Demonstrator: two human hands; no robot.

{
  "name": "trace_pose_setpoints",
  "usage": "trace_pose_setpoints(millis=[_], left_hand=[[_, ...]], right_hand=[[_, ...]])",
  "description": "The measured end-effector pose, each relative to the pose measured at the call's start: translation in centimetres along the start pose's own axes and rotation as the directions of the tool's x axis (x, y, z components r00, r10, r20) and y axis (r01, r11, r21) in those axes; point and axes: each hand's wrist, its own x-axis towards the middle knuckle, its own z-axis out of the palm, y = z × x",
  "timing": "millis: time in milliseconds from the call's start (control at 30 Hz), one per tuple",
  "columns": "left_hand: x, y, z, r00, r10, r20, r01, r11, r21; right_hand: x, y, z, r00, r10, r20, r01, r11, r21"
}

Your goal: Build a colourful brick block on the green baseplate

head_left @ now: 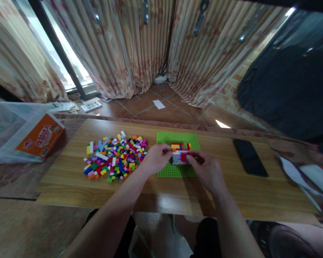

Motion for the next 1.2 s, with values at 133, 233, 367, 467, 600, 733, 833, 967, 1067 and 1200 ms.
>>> trace_pose_setpoints(millis=[133, 233, 367, 467, 600, 733, 833, 967, 1067, 1200], left_hand=[[0.1, -0.3, 0.1, 1.000, 0.007, -0.004, -0.007, 1.000, 0.003], [0.2, -0.6, 0.3, 1.000, 0.028, -0.009, -0.028, 1.000, 0.001], [0.2, -0.6, 0.3, 0.999, 0.037, -0.004, -0.037, 0.999, 0.013], [0.1, -0.2, 0.2, 1.000, 0.030, 0.004, -0.030, 0.999, 0.034], [-0.1, 0.1, 0.0, 1.000, 0.020, 0.008, -0.021, 0.997, 0.068], [-0.2, 0.3, 0.0, 1.000, 0.011, 0.010, -0.012, 0.995, 0.103], [-0.3, 0.5, 0.0, 1.000, 0.005, 0.015, -0.007, 0.991, 0.133], [-0.5, 0.9, -0.1, 1.000, -0.020, 0.019, 0.017, 0.987, 0.160], [-0.6, 1.1, 0.0, 0.999, -0.034, 0.016, 0.030, 0.983, 0.182], [-0.6, 1.0, 0.2, 1.000, -0.013, 0.014, 0.010, 0.978, 0.207]], right_hand=[[0.8, 1.0, 0.3, 0.962, 0.066, -0.264, -0.085, 0.994, -0.062], [1.1, 1.8, 1.3, 0.961, 0.037, -0.275, -0.081, 0.985, -0.153], [0.8, 1.8, 2.9, 0.974, -0.003, -0.225, -0.057, 0.964, -0.261], [0.5, 1.2, 3.4, 0.979, 0.032, -0.202, -0.097, 0.942, -0.321], [0.5, 0.6, 3.5, 0.981, 0.096, -0.169, -0.153, 0.916, -0.371], [0.5, 0.3, 3.8, 0.976, 0.140, -0.168, -0.194, 0.907, -0.374], [0.4, 0.2, 4.0, 0.972, 0.160, -0.172, -0.213, 0.910, -0.356], [0.4, 0.4, 4.0, 0.971, 0.177, -0.161, -0.223, 0.913, -0.342], [0.5, 0.4, 3.9, 0.974, 0.182, -0.136, -0.219, 0.911, -0.349], [0.4, 0.1, 3.9, 0.973, 0.187, -0.134, -0.224, 0.902, -0.369]])
